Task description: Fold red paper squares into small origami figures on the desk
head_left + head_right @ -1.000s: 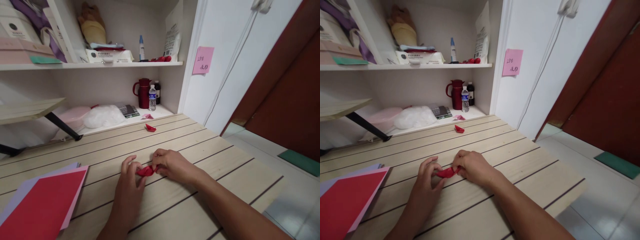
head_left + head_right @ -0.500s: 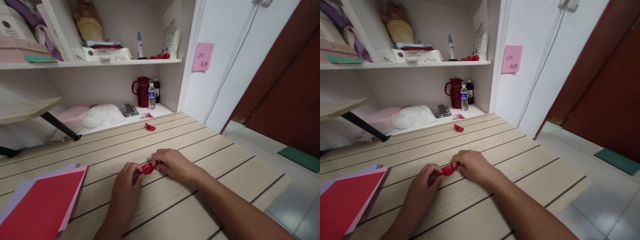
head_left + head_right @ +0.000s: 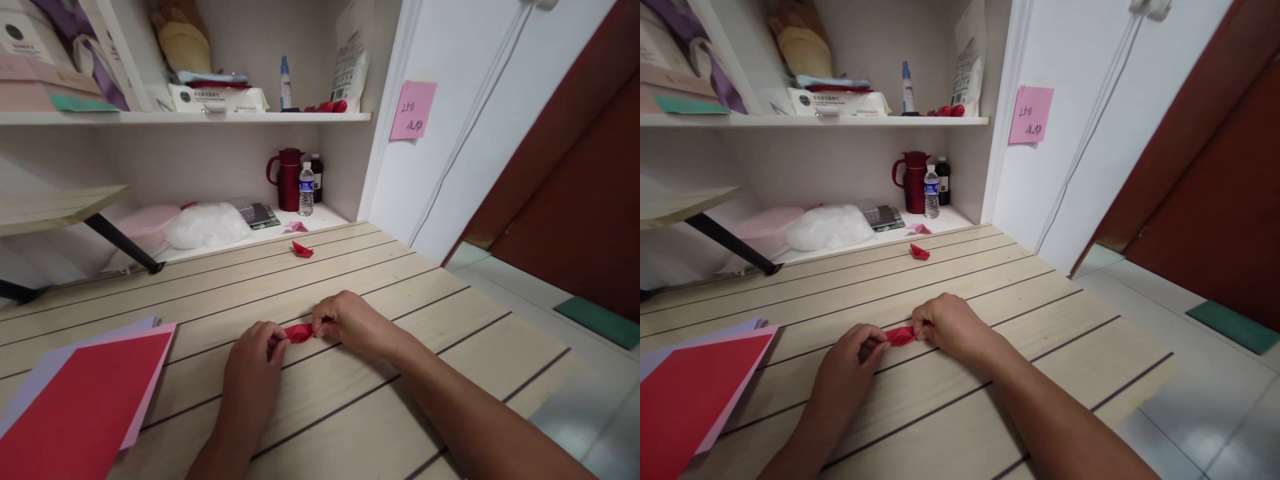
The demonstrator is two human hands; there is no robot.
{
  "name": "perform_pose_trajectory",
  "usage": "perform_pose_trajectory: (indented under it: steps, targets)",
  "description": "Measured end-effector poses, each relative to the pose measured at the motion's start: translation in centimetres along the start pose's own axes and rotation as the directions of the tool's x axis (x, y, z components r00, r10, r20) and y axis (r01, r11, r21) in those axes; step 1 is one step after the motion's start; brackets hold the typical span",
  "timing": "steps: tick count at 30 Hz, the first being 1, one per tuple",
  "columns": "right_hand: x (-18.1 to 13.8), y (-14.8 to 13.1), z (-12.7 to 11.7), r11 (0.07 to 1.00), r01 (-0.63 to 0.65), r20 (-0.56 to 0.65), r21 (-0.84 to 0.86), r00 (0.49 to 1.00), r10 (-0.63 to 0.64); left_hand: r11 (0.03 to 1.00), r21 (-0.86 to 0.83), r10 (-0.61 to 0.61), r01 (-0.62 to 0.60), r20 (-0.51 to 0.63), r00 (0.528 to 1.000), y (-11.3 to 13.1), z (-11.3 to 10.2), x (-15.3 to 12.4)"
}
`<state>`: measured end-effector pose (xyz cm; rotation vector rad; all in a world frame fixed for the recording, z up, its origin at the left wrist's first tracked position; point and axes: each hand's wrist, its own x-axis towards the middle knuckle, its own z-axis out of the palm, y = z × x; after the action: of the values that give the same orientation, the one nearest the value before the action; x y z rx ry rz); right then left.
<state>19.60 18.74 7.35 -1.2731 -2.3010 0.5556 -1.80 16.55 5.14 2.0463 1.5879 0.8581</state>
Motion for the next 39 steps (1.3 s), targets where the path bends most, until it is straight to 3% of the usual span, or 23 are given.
perform_pose_trajectory:
  steps: [16, 22, 25, 39]
  targets:
    - [0.0, -0.3, -0.1, 0.999, 0.028, -0.039, 0.025, 0.999, -0.027, 0.995, 0.024, 0.103, -0.102, -0.083, 0.991, -0.3, 0.4, -0.1]
    - [0.1, -0.6, -0.3, 0.999, 0.023, -0.053, 0.040, 0.998, -0.021, 0.960, 0.056, 0.280, -0.274, -0.202, 0.939, 0.1, 0.9, -0.3]
    - [0.1, -0.9, -0.4, 0.998, -0.001, -0.091, 0.059, 0.996, 0.006, 0.916, 0.163, 0.392, -0.366, -0.182, 0.902, 0.5, 1.1, -0.6]
    - [0.0, -1.5, -0.6, 0.998, 0.042, -0.099, 0.053, 0.994, -0.037, 0.935, 0.199, 0.336, -0.293, -0.237, 0.912, 0.5, 0.9, -0.6]
